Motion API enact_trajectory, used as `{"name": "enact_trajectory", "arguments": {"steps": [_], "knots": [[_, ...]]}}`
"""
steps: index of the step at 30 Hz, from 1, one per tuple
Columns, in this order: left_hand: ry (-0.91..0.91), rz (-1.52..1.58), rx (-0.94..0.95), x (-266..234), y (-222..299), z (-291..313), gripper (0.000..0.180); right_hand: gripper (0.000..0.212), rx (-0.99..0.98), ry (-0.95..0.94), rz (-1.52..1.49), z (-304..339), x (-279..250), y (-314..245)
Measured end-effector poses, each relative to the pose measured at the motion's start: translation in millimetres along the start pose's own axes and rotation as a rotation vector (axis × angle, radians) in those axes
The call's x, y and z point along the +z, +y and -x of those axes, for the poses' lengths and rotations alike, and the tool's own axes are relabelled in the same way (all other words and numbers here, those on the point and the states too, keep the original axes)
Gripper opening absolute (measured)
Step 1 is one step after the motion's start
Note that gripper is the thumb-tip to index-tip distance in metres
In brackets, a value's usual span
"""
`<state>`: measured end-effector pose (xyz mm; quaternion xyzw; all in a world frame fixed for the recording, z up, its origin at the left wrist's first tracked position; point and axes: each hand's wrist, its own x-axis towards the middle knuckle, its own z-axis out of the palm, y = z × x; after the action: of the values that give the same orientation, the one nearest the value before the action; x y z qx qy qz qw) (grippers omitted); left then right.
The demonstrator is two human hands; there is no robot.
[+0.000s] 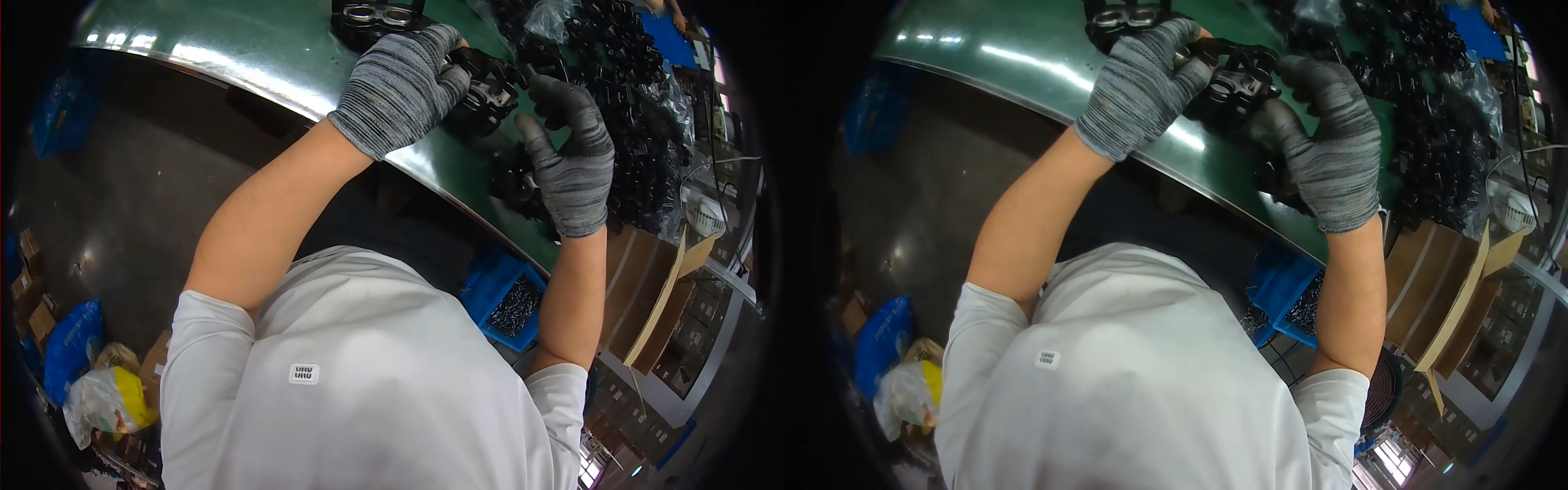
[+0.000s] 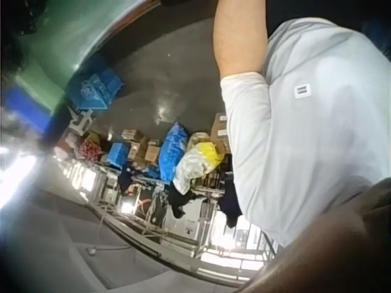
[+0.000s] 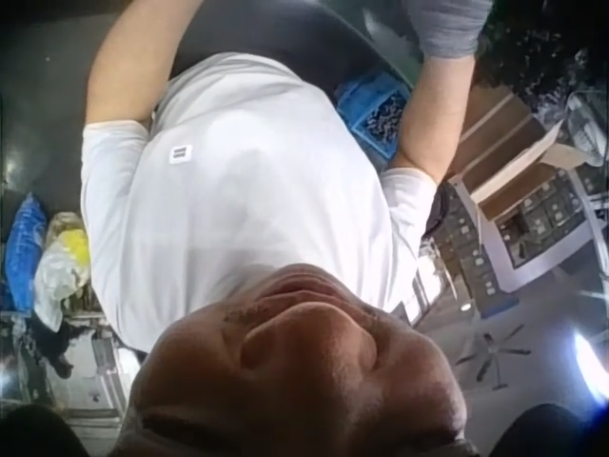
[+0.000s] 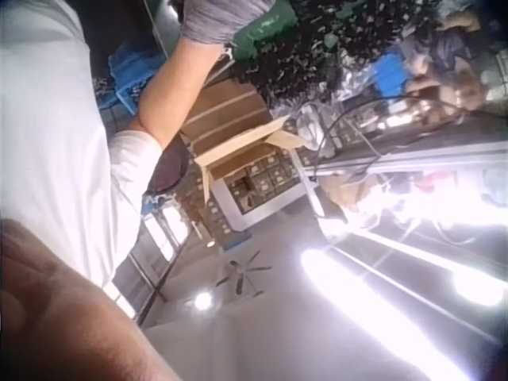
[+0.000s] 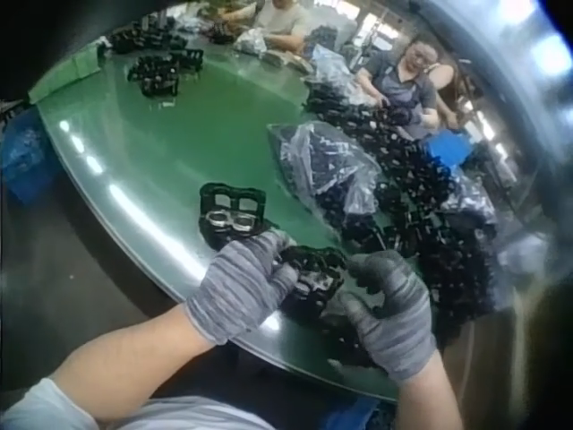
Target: Assembling small internal components into black metal housings at a factory assembly line.
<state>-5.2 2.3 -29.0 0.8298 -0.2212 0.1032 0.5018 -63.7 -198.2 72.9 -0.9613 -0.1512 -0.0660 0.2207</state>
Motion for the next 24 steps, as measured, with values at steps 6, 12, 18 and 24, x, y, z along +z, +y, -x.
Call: {"name": "enact_trajectory", "arguments": {"steps": [6, 12, 18, 24], "knots": [[0.013, 0.138, -0.093, 3, -6, -7, 0.040, 0.056, -0.218, 0.111, 0.230, -1, 20, 1], [0.011, 0.160, -0.143, -2, -2, -9, 0.039, 0.055, -0.222, 0.221, 0.339, -10, 36, 2], [0.049, 0.148, -0.092, -2, -3, -8, 0.036, 0.048, -0.178, 0.167, 0.313, -11, 32, -2], [0.069, 0.160, -0.055, 2, -5, -5, 0.034, 0.042, -0.119, 0.135, 0.194, -7, 32, -1]]}}
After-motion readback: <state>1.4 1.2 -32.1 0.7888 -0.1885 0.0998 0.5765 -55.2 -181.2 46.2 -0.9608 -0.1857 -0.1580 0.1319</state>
